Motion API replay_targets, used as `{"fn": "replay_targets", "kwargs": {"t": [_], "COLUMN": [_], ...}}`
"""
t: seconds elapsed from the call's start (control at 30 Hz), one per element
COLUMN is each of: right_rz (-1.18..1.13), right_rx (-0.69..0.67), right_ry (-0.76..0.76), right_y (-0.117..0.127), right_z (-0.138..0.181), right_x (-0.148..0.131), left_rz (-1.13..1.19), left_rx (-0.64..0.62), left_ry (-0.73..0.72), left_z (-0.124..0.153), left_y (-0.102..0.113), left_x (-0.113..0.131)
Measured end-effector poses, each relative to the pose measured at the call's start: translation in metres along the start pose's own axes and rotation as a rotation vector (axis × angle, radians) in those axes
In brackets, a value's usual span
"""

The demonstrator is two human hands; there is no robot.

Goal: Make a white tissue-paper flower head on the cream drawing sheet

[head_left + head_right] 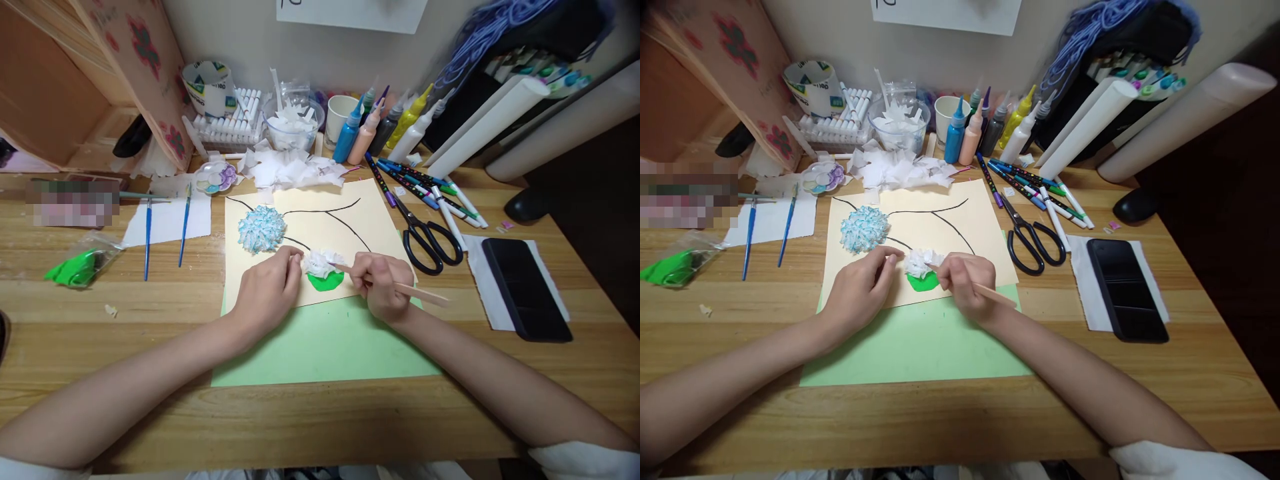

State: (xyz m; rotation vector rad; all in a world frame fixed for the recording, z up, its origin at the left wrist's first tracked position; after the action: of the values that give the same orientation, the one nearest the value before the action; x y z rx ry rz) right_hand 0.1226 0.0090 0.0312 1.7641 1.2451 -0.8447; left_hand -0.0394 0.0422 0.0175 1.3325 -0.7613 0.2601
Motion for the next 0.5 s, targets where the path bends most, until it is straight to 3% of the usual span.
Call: {"fn": "replay_targets", "kwargs": {"t": [0.1,0.23,0.4,0.5], "right_rz": [-0.131,-0.293,-0.44,-0.494], "right_rx": [0.141,0.169,0.191,0.222], "right_ry": [-0.238,-0.508,-0.575,-0.603], "right_y": [0.012,0.014,0.015,0.014], "right_z": [-0.003,-0.012,-0.02,-0.017], "right_x": [0.021,0.046,0.057,0.059], "left_rz": [-0.032,-0.009,0.043,0.034], "left_rx": [-0.028,-0.046,-0.013,0.086], "left_ry": [-0.006,-0.013,-0.019,-0.072], "left_z": [-0.001,-0.001,0.002,-0.002], "left_y": [-0.002,-0.003,0.0,0.018], "left_x": [0.001,0.001,0.003,0.008]}}
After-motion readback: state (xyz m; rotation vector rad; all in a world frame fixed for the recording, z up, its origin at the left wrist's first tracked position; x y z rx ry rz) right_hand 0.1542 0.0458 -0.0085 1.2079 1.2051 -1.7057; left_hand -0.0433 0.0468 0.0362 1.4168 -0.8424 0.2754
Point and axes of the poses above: each hand's wrist, its own z-axis away from the middle knuckle, its own y-axis out of the back of the hand, x = y × z, the point moved 7 cm from there along -z, towards the middle knuckle, and after that the axes turned 5 degrees about z, right-handed, at the moved point
